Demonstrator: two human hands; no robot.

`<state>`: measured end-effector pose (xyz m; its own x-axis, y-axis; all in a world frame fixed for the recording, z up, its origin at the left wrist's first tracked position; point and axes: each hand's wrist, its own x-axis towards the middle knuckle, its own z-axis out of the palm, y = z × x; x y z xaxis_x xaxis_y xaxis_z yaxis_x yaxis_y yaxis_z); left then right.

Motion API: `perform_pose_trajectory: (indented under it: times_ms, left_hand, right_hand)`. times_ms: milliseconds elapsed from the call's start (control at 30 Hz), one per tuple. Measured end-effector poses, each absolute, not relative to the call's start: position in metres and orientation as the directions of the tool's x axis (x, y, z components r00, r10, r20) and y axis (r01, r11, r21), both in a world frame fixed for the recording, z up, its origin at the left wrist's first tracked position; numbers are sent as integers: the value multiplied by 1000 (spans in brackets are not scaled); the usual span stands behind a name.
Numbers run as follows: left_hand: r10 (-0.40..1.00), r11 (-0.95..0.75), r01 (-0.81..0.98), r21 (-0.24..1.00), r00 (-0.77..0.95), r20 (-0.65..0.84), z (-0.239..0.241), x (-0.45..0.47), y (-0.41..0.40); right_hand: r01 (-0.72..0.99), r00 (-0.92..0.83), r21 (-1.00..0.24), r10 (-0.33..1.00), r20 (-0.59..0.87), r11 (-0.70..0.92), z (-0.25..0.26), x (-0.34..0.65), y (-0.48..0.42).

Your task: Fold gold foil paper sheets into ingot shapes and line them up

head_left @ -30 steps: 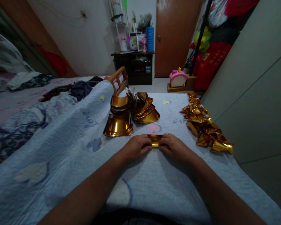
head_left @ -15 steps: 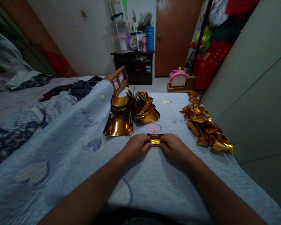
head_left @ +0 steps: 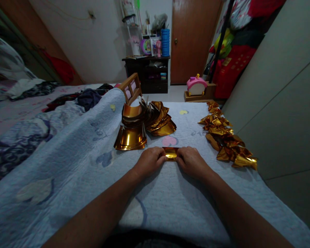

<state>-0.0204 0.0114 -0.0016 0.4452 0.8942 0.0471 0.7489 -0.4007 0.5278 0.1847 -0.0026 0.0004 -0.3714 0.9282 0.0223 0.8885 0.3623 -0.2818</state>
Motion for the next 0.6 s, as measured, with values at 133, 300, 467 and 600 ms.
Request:
perform_pose_trajectory:
  times_ms: [133,300,467,600]
  left_hand:
    - [916,-345,792,504,400,-2,3,-18,11]
    - [923,-329,807,491,384,-12,3,-17,10]
    - [925,-331,835,439,379,-23,1,-15,9]
    - [921,-328,819,470,389,-36,4,-16,10]
  right_hand:
    - [914,-331,-260,943,-34,311,4,182,-3]
    - [932,-303,-228,951,-63,282,7,180,-4]
    - [934,-305,-216,950,-64,285,6,179,-4]
    - [932,-304,-222,951,-57,285,5,180,-4]
